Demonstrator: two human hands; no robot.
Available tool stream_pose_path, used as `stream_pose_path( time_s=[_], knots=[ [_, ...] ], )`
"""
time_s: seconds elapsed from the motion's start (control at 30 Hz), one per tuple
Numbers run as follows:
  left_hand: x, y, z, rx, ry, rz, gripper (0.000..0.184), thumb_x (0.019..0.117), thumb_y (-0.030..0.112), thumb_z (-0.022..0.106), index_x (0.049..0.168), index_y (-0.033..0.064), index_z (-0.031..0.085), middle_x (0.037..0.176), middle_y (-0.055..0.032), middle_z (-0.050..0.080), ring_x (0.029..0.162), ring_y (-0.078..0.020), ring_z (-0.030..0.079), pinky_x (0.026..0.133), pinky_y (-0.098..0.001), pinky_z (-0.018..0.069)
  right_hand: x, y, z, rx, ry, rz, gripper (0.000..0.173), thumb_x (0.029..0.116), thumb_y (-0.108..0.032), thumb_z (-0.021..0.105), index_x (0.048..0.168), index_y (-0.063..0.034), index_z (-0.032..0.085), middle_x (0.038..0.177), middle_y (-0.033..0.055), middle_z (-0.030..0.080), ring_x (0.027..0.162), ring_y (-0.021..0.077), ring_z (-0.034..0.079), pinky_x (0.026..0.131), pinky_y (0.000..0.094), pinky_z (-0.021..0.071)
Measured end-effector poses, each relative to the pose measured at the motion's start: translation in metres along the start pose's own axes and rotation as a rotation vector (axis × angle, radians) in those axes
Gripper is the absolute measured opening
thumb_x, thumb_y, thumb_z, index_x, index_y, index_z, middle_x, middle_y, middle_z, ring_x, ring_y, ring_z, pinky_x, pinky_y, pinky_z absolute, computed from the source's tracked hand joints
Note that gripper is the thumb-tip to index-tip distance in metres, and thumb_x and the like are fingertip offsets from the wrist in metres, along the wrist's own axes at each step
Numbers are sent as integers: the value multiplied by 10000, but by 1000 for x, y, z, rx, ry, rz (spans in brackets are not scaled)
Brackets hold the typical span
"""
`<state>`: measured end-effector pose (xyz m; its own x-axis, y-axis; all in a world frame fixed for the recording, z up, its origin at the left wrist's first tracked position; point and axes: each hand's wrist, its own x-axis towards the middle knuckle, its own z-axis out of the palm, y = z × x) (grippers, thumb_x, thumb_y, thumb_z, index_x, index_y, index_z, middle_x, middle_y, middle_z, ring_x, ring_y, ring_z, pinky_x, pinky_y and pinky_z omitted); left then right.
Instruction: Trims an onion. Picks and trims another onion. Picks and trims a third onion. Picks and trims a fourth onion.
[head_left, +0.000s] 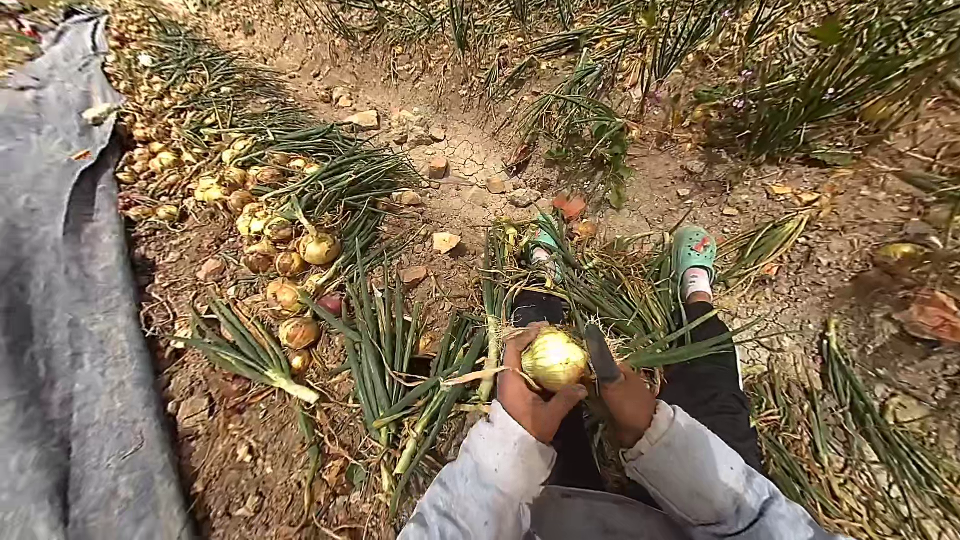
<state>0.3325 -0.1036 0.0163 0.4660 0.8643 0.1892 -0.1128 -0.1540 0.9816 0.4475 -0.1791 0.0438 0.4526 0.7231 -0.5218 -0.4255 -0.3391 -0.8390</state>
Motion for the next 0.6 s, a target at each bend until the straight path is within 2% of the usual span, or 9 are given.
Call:
stream_pose_path(
  time_s=[0.1,0.17,0.27,0.37,0.43,0.5,0.53,0.57,0.6],
  knots=[
    [15,-10,-24,51,251,-169,907,597,84,870,1383,-55,439,1266,-207,625,1098,-200,670,924,-353,578,-6,11,6,-9,-145,25,358,1077,-154,287,778,-157,484,488,-105,434,386,-5,380,398,161,333],
    [28,-16,-62,-173,505,-345,800,751,-96,750,1438,-29,345,1222,-240,560,979,-270,660,800,-414,602,-9,15,6,-60,-141,53,352,1079,-166,274,812,-140,502,500,-96,440,389,0,388,398,165,342],
    [13,-6,-140,-369,942,-464,514,1033,94,548,1488,65,310,1158,-169,546,875,-223,653,698,-353,589,2,21,-5,-130,-33,189,320,1117,-137,254,991,-35,530,608,-16,497,467,69,473,466,225,438],
    [-50,5,-238,-412,1335,-247,416,1098,296,412,1453,85,366,1239,-107,521,1033,-164,595,835,-321,552,12,32,-11,-176,-23,211,326,1097,-113,224,1067,-6,530,675,30,589,541,112,583,517,265,515],
    [-107,15,-294,-483,1419,20,535,1107,496,230,1476,117,312,1283,-70,543,1103,-134,621,915,-313,558,14,32,-17,-537,-28,170,300,1093,-51,298,1185,67,558,896,116,634,777,157,633,717,314,538],
    [-129,34,-307,-457,1437,53,621,1093,560,160,1455,69,277,1187,-70,584,978,-117,658,839,-285,558,18,23,-26,-1094,-188,146,350,1033,27,455,1353,157,512,1297,309,599,1238,359,588,1072,474,437],
    [-118,43,-294,-356,1418,-40,565,1113,501,150,1431,58,298,1070,-34,594,840,-78,646,737,-244,542,21,21,-30,-1230,-247,111,378,1015,27,497,1365,169,507,1342,357,565,1304,429,545,1115,530,392],
    [-100,44,-275,-209,1363,-148,444,1136,385,186,1367,45,355,906,22,595,684,-29,618,628,-197,528,22,26,-33,-1180,-213,46,338,1017,13,500,1321,154,555,1272,333,609,1234,394,590,1077,505,426],
    [-80,33,-255,-40,1259,-196,286,1132,217,286,1254,1,428,781,43,588,592,-11,600,563,-178,527,23,31,-35,-974,-133,-6,276,1033,-22,488,1246,114,599,1128,238,652,1064,266,637,966,415,489]
  ],
)
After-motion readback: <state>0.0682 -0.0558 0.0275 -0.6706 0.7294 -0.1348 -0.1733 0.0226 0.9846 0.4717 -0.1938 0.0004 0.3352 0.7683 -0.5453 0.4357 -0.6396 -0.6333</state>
